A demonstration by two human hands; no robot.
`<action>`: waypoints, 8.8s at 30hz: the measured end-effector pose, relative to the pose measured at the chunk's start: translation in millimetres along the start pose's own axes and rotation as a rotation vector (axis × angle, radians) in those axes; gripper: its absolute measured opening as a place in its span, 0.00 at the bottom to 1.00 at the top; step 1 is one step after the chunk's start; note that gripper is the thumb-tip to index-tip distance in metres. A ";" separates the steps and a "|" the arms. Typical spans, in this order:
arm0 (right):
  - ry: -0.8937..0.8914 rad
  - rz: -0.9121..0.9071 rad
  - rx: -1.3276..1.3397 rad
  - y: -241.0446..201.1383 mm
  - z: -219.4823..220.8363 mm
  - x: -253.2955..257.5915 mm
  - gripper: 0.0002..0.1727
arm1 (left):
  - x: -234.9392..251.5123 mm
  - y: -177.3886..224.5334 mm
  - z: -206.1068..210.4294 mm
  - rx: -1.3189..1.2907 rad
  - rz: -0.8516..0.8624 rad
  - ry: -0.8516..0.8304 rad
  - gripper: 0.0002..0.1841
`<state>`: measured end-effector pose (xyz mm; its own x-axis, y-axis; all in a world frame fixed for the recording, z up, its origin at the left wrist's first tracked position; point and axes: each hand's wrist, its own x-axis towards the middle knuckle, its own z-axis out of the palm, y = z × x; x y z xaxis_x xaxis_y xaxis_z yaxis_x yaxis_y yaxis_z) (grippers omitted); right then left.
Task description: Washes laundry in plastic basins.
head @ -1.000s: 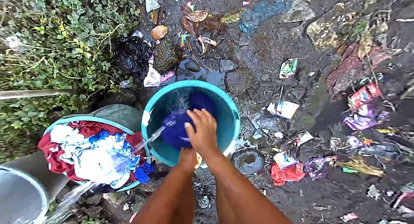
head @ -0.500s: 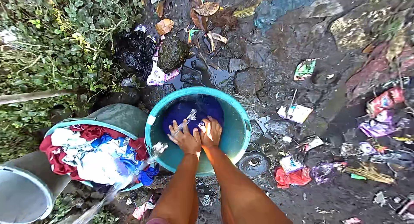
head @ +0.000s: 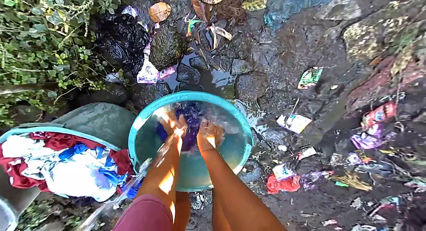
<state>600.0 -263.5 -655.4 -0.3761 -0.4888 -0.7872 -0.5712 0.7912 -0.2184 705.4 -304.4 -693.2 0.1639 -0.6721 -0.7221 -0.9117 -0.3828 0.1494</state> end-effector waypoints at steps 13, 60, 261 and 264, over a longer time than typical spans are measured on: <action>0.076 -0.024 0.144 20.7 9.0 7.9 0.26 | 9.2 -22.6 8.1 -0.068 0.067 0.074 0.32; -0.250 0.157 0.340 33.2 13.4 -6.0 0.35 | 9.6 -11.3 21.1 0.091 0.159 0.273 0.31; -0.065 -1.572 -0.190 -108.6 -237.3 -578.6 0.14 | -411.9 -254.8 -370.2 -0.547 1.033 -0.903 0.40; 0.128 -1.336 -0.084 -78.1 -239.8 -542.7 0.14 | -399.2 -224.6 -340.9 -0.631 0.631 -0.803 0.40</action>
<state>673.7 -148.1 -72.7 0.4375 -0.8973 0.0590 -0.5925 -0.3370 -0.7317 973.2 -166.2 -208.2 -0.7318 -0.3514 -0.5840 -0.3649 -0.5217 0.7712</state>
